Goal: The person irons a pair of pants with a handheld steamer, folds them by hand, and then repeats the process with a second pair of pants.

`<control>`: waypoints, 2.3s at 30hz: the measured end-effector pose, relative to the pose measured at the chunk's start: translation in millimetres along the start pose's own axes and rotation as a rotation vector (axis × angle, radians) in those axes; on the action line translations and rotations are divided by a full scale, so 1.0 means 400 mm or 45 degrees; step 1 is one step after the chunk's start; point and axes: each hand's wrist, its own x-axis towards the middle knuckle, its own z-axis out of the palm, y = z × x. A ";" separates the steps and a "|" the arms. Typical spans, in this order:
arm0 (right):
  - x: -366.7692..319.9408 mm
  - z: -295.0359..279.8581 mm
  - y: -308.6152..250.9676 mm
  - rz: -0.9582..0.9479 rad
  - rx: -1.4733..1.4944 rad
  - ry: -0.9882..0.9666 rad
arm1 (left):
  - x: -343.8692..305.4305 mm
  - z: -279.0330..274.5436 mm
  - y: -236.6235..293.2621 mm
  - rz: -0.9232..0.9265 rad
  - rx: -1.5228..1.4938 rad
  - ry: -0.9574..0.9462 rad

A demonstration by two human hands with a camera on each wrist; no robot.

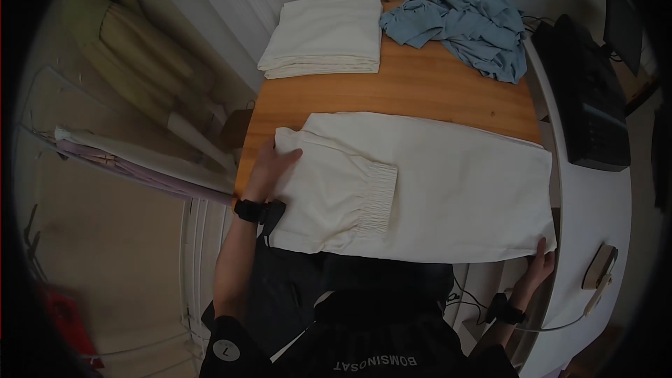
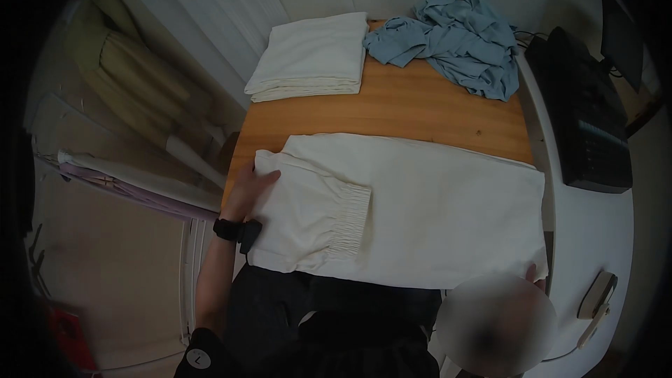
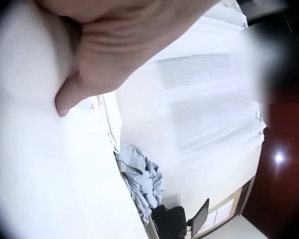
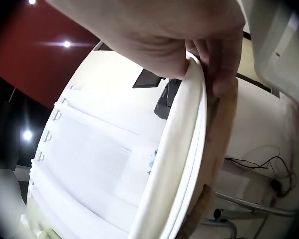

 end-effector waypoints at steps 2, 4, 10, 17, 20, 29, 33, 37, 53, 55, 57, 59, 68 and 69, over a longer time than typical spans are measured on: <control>0.036 0.002 0.000 -0.081 -0.073 -0.008 | 0.049 0.001 0.002 0.046 -0.171 -0.151; 0.074 0.015 -0.018 -0.154 -0.151 0.005 | 0.119 0.009 -0.012 0.139 -0.412 -0.147; 0.163 0.083 -0.014 -0.003 0.055 -0.040 | 0.258 0.035 0.004 0.182 0.121 0.311; 0.146 0.131 -0.013 -0.277 -0.085 0.105 | 0.001 0.146 0.103 0.939 0.948 0.022; 0.158 0.122 -0.018 -0.094 -0.007 0.074 | -0.102 0.214 0.052 0.964 1.192 -0.276; 0.152 0.137 -0.027 -0.203 -0.075 0.027 | -0.134 0.238 0.111 0.594 1.180 -0.458; 0.168 0.121 0.006 -0.160 -0.068 0.003 | -0.183 0.273 0.111 0.721 1.268 -0.326; 0.167 0.123 0.007 -0.181 -0.084 0.010 | -0.183 0.294 0.103 0.678 1.191 -0.194; 0.151 0.145 -0.001 -0.286 -0.102 0.066 | -0.160 0.292 0.148 1.020 1.175 -0.080; 0.150 0.146 0.006 -0.352 -0.163 0.069 | -0.156 0.299 0.170 0.968 1.402 -0.131; 0.147 0.152 0.007 -0.343 -0.179 0.109 | -0.144 0.314 0.171 0.947 1.332 -0.100; 0.144 0.153 0.014 -0.339 -0.164 0.136 | -0.127 0.314 0.165 0.937 1.267 -0.084; 0.119 0.167 0.006 -0.306 -0.129 0.165 | -0.098 0.112 0.270 0.435 0.242 0.367; 0.119 0.166 0.007 -0.293 -0.124 0.169 | -0.098 0.100 0.283 0.553 -0.068 0.460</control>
